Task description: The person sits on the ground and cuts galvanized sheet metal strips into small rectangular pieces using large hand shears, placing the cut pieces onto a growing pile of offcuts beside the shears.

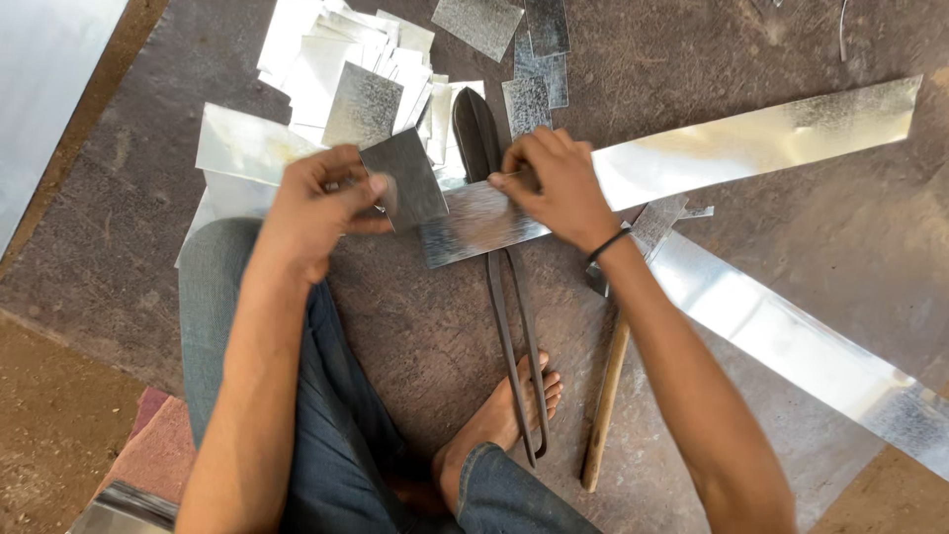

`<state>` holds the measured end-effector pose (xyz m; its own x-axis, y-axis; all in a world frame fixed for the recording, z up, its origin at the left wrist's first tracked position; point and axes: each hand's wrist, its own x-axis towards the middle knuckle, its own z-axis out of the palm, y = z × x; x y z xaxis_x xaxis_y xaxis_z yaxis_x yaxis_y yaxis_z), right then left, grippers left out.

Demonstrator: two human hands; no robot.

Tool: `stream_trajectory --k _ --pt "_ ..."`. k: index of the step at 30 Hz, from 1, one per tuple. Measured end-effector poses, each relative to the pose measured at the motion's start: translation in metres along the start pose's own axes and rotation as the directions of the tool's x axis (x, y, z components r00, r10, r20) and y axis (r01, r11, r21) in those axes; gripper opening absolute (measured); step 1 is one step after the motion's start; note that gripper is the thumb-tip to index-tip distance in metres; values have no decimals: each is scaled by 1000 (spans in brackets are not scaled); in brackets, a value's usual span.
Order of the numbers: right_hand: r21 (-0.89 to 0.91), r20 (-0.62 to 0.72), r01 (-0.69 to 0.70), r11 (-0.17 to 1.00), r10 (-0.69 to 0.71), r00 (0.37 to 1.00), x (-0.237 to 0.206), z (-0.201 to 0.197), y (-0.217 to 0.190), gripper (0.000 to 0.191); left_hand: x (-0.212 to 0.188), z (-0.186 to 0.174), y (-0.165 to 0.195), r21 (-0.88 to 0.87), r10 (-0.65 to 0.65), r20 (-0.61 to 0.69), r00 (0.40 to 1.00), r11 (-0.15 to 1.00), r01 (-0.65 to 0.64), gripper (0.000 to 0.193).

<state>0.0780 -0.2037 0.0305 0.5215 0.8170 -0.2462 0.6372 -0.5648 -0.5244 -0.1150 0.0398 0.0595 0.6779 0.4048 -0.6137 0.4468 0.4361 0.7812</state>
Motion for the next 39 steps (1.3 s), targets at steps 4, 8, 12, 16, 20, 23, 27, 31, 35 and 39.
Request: stream_trajectory --k 4,8,12,16,20,23,27,31,35,39 --pt "-2 -332 207 978 -196 923 -26 16 -51 34 -18 6 -29 224 5 5 1000 975 -6 32" --pt "55 -269 266 962 -243 932 -52 18 -80 49 -14 13 -43 183 -1 19 1000 983 -2 24" --pt "-11 -297 277 961 -268 917 -68 28 -87 57 -9 19 -50 91 -83 72 994 993 77 24" --pt "14 -320 278 960 -259 911 -72 34 -83 52 -9 19 -56 52 -139 81 987 990 135 18" --pt "-10 -323 281 960 -269 907 -71 37 -83 51 -12 19 -61 63 -101 99 990 993 95 11" --pt "6 -324 278 961 -261 909 -71 40 -83 49 -15 19 -58 58 -135 86 987 990 130 12" --pt "19 -341 276 961 -253 905 -72 45 -79 45 -19 22 -51 96 -147 80 986 986 139 13" --pt "0 -353 286 958 -268 897 -71 47 -78 41 -21 24 -47 92 -132 76 988 988 125 16" --pt "16 -353 286 958 -262 898 -72 46 -81 39 -20 23 -50 92 -137 57 989 987 131 22" --pt "43 -338 267 963 -237 911 -71 45 -80 39 -17 21 -56 76 -156 78 985 986 150 19"
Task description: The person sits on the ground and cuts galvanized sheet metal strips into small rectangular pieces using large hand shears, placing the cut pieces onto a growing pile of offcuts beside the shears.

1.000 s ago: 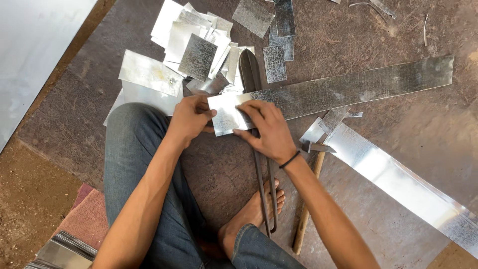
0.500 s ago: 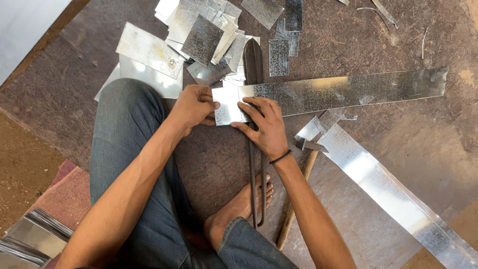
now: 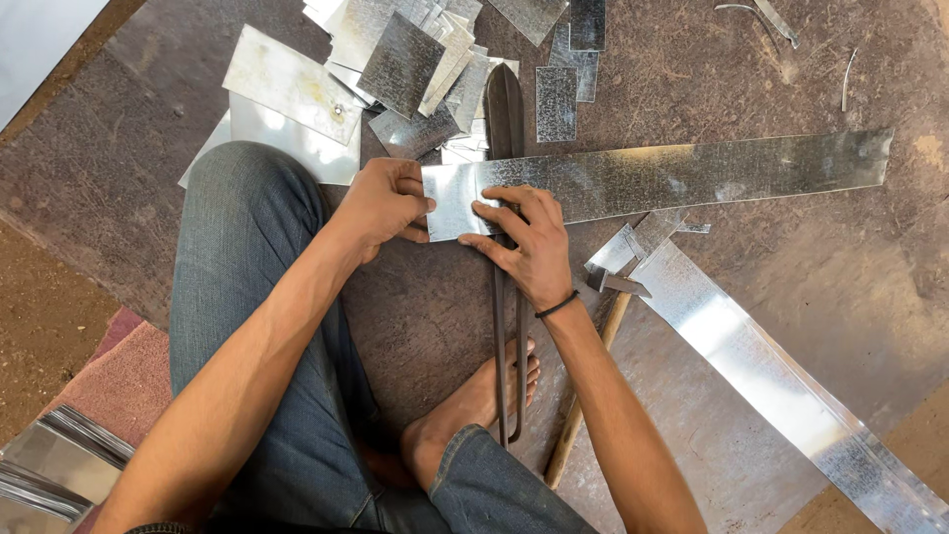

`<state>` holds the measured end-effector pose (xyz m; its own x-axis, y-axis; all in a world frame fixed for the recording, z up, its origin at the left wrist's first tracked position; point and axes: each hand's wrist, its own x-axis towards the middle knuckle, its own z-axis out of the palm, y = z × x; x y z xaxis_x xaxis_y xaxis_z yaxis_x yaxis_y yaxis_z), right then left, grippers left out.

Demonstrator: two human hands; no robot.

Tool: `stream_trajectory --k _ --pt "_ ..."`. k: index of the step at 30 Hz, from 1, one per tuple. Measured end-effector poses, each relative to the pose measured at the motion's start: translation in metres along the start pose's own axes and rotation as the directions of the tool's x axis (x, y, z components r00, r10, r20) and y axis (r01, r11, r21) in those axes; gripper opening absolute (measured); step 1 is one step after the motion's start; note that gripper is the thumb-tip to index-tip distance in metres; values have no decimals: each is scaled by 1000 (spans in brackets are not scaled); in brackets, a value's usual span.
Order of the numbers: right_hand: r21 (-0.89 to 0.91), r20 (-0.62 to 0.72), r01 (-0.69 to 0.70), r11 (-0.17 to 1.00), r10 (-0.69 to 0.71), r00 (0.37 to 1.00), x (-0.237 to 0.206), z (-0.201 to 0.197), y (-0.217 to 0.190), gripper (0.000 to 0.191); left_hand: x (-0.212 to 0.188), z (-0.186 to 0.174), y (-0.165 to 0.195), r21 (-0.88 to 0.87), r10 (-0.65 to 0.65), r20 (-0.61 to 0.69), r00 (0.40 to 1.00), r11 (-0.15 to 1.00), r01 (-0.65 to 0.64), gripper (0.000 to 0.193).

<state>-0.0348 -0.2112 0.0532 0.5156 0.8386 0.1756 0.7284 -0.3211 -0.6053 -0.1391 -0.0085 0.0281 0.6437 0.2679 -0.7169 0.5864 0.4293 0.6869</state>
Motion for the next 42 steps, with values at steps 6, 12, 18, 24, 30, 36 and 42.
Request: stream_trajectory --k 6,12,18,24,30,36,42 --pt "-177 -59 -70 982 60 996 -13 3 -17 45 -3 11 4 -3 100 -35 994 995 -101 20" --pt "-29 -198 -523 852 508 839 -92 6 -74 62 30 16 55 151 306 -125 944 946 -286 33" --pt "160 79 -780 604 780 621 -141 -18 -60 30 91 21 111 476 890 67 451 368 -799 23" --pt "572 322 -688 445 650 688 -155 -63 -69 55 112 30 111 316 561 -77 824 798 -514 13" --pt "651 437 -724 229 666 604 -129 -54 -48 73 105 45 81 164 381 -3 924 912 -376 16" --pt "684 478 -723 93 691 541 -116 -54 -39 75 101 49 69 95 337 30 941 936 -338 15" --pt "628 452 -745 226 672 586 -113 -56 -40 74 99 47 56 106 372 74 925 919 -379 13"
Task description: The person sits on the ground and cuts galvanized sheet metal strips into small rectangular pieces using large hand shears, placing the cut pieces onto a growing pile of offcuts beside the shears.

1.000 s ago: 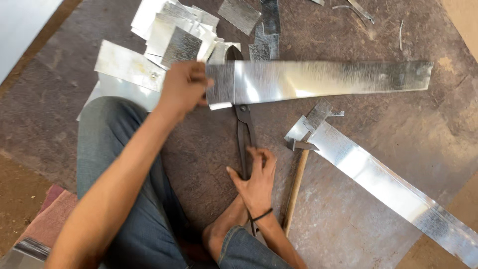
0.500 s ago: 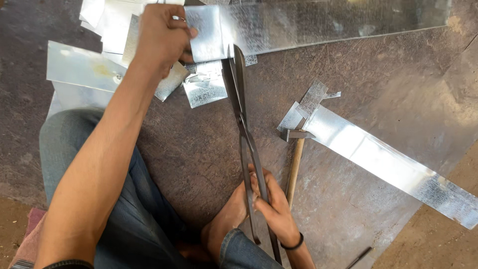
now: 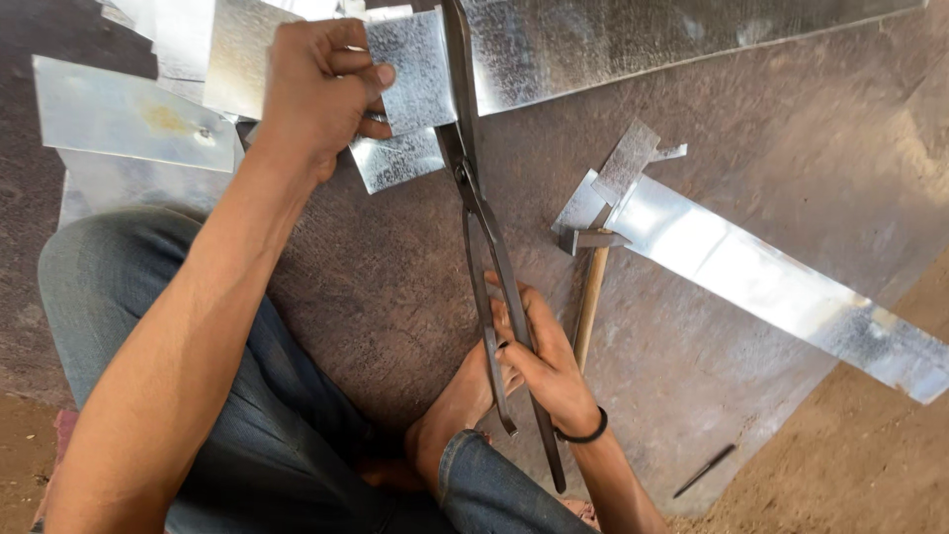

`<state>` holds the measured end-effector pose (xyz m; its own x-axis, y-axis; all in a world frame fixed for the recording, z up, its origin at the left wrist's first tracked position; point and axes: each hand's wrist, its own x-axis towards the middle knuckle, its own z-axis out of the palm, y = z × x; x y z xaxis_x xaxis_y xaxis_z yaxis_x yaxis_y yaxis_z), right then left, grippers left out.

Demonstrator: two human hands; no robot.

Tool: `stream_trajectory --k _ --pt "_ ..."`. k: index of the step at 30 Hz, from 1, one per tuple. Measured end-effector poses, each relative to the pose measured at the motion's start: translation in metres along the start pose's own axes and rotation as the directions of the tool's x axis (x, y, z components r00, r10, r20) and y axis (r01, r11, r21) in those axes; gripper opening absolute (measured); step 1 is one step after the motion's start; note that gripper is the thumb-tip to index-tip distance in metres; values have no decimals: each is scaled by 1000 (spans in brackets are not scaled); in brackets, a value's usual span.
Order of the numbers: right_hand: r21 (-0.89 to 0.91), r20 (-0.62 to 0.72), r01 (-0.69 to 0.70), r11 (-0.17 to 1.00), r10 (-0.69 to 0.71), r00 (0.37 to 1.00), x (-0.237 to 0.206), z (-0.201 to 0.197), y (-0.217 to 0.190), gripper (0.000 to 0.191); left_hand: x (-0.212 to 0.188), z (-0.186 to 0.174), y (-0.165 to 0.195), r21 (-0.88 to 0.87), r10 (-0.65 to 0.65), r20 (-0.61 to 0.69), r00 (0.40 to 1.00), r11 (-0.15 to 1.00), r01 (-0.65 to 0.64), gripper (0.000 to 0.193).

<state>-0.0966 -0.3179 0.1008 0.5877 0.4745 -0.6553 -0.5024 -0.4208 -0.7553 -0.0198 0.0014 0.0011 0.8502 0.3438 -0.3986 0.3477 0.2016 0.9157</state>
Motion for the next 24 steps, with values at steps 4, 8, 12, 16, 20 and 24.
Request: stream_trajectory --k 4,8,12,16,20,24 --pt "-64 -40 -66 996 64 997 4 3 5 70 2 -1 -1 30 28 22 999 999 -29 20" --pt "-150 -74 -77 986 66 995 12 5 9 61 -1 0 3 27 9 -21 1000 1000 -8 10" --pt "-220 -124 -266 939 244 962 15 7 7 62 -3 0 2 -9 57 -1 998 998 -57 11" --pt "-418 -201 -250 873 180 963 22 13 14 50 -3 0 -11 -57 32 12 999 998 -31 14" --pt "-533 -262 -211 819 77 962 33 19 33 44 -7 6 -22 27 70 36 997 997 -71 13" --pt "-662 -231 -16 749 -183 956 35 17 44 41 -10 3 -12 2 45 56 997 999 -45 7"
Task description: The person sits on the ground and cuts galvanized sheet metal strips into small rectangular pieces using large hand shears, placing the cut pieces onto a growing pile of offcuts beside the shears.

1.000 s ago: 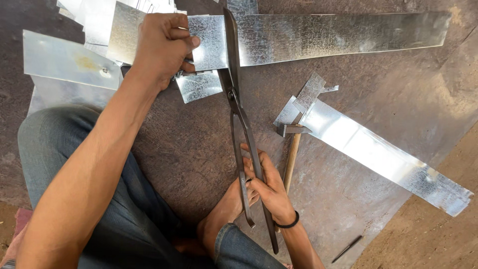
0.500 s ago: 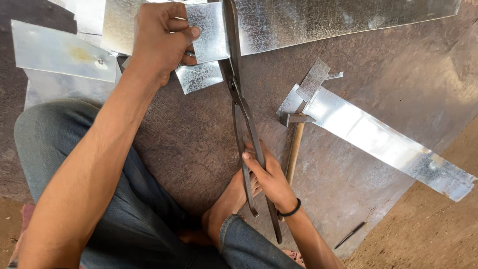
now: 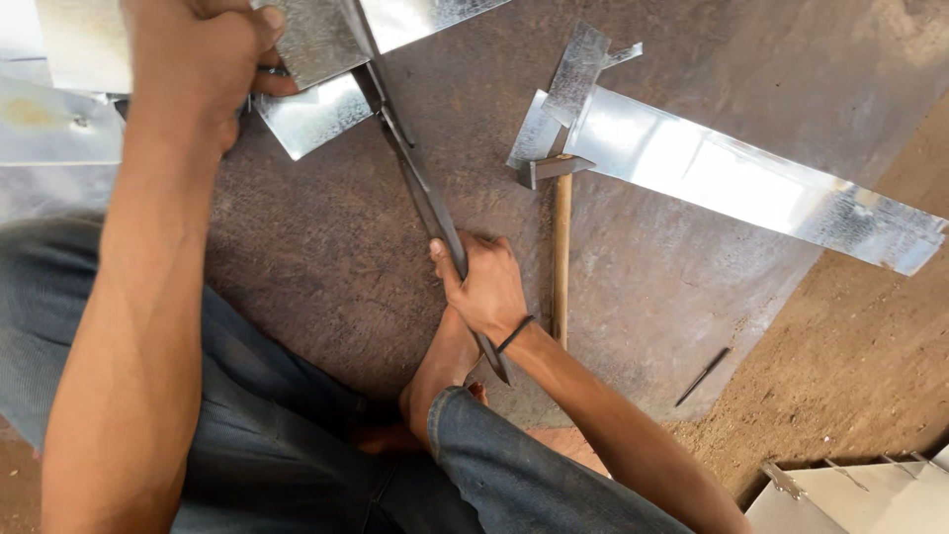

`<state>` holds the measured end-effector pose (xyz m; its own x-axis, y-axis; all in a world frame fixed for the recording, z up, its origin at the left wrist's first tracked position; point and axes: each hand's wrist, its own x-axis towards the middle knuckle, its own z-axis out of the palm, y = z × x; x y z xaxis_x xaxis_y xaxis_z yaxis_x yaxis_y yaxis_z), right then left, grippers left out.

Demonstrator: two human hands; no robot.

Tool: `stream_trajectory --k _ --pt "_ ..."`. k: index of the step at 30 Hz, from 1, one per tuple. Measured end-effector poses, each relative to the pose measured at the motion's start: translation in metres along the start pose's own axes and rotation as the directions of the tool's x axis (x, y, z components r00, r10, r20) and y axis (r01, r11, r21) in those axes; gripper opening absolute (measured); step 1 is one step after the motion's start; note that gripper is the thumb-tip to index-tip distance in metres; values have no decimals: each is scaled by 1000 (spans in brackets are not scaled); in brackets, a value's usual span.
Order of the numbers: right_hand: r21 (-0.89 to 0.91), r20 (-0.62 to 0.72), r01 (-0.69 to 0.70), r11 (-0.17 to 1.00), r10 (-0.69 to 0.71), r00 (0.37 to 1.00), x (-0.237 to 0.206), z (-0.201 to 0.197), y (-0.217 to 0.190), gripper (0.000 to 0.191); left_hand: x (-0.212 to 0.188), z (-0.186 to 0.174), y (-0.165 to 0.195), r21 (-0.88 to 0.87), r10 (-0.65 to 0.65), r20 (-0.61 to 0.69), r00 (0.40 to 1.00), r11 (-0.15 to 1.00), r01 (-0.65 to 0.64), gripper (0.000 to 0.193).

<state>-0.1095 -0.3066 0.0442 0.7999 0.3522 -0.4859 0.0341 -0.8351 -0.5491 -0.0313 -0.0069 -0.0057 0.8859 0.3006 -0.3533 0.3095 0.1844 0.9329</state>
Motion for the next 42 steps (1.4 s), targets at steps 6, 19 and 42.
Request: stream_trajectory --k 6,19,42 --pt "-267 -32 180 947 -196 980 -16 3 -14 53 -11 -67 29 221 172 -69 983 963 -153 7" --pt "-575 165 675 463 -742 650 242 -126 -41 93 -34 -134 81 553 253 -306 918 832 -45 25" --pt "-207 78 804 557 -810 581 110 -35 -91 62 -107 -35 14 -51 -332 -131 934 943 328 18"
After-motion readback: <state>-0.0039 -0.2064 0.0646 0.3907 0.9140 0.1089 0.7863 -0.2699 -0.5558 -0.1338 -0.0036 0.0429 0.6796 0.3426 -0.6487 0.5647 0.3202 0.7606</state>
